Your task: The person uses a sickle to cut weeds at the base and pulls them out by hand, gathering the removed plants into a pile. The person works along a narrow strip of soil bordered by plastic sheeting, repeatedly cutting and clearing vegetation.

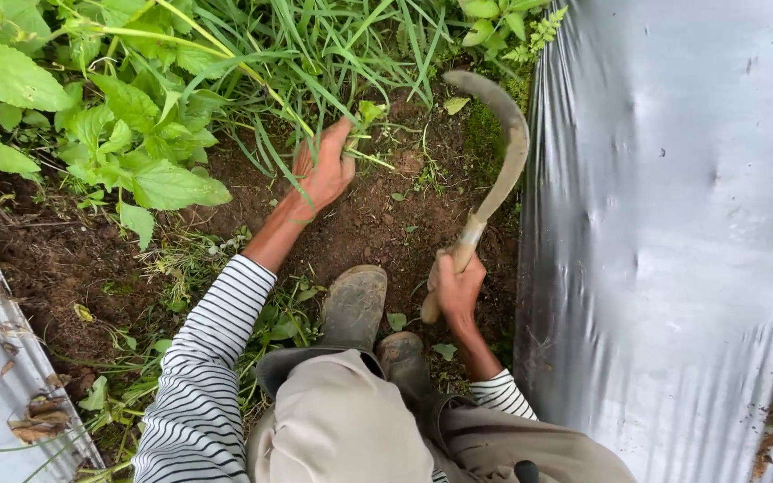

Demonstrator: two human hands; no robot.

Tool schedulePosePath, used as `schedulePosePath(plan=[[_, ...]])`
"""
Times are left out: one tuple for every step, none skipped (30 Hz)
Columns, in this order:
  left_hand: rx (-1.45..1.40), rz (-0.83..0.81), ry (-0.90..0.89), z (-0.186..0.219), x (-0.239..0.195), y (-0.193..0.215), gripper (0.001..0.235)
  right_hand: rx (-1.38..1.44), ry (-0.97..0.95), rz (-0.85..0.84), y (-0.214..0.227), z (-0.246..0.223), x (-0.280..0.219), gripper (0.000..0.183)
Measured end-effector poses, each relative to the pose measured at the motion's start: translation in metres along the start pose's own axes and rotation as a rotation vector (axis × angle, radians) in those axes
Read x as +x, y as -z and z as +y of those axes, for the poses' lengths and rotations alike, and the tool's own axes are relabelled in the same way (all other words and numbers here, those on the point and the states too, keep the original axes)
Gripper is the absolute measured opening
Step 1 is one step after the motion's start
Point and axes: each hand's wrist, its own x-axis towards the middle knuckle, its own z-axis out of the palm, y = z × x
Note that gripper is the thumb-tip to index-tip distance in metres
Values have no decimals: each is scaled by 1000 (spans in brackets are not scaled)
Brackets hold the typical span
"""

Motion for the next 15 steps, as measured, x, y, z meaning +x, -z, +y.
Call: schedulePosePath(plan=[[-152, -11, 166, 14, -15, 11, 14, 28, 27, 1, -6, -5, 9, 11], [-302, -4, 313, 29, -18, 26, 24, 59, 78, -1, -14, -15, 31, 11], [-302, 1, 304, 25, -13, 20, 24, 61, 89, -1, -16, -21, 32, 11], [-201, -33, 321, 20, -14, 15, 22, 62, -102, -114, -20, -26, 28, 10], [-99, -66, 339, 14, -13, 11, 22, 62, -292, -227, -24, -30, 25, 10], [-96, -57, 332, 4, -17, 5, 22, 64, -282, -231, -23, -26, 20, 10], [177, -57, 115, -7, -19, -1, 11, 80, -222, -150, -22, -20, 16, 12], [442, -70, -86, -19, -34, -12, 11, 90, -185, -71, -18, -11, 2, 16], [441, -77, -73, -21, -34, -15, 11, 87, -198, -76, -23, -19, 11, 16], [415, -46, -119, -21, -32, -21, 12, 122, -119, -45, -26, -28, 19, 15], [388, -16, -164, -20, -30, -26, 14, 156, -39, -13, -28, -37, 28, 15], [384, -15, -172, -17, -28, -31, 14, 154, -33, -7, -26, -32, 31, 15], [354, 21, -176, -13, -25, -36, 13, 96, -169, -119, -24, -29, 35, 12], [329, 60, -181, -11, -22, -38, 13, 42, -302, -234, -25, -25, 39, 12], [332, 63, -189, -8, -24, -36, 13, 46, -294, -232, -22, -26, 27, 12]])
